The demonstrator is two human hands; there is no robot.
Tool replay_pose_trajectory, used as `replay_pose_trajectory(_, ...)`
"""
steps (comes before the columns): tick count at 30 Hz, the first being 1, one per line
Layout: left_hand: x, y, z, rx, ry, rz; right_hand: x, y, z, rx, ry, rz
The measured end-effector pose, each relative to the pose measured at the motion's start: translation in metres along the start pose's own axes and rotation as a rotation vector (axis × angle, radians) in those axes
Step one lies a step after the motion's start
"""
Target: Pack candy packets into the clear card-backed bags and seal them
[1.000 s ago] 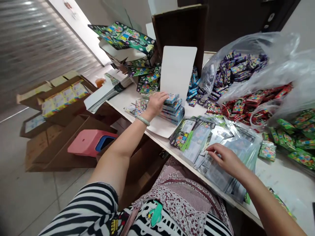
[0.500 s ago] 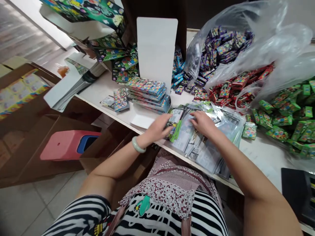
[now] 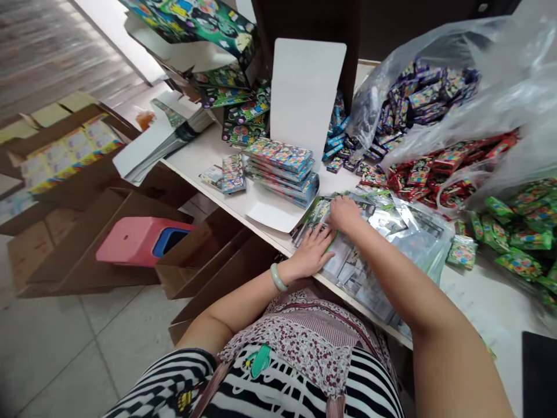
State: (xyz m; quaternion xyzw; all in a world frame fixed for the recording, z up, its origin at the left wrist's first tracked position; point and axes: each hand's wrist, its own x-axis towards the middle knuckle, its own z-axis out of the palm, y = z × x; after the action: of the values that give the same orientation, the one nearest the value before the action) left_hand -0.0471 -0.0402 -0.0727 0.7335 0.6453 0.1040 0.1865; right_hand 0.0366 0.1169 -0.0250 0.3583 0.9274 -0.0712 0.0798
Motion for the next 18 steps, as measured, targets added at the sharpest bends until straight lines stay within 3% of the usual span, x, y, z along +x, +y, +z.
replay_pose_trajectory(4,0.002,-0.003,0.0,-0.033,0.02,0.018,-0.002,0.0,-0.002,-0.038,-0.011,0.068)
replay_pose_trajectory(13,0.004,-0.004,0.008,-0.134,0.105,-0.074,0.012,0.017,-0.012,0.003,-0.101,0.17)
replay_pose_trajectory(18,0.01,-0.011,0.009,-0.227,0.33,-0.173,-0.009,0.039,-0.031,0.095,-0.06,0.153)
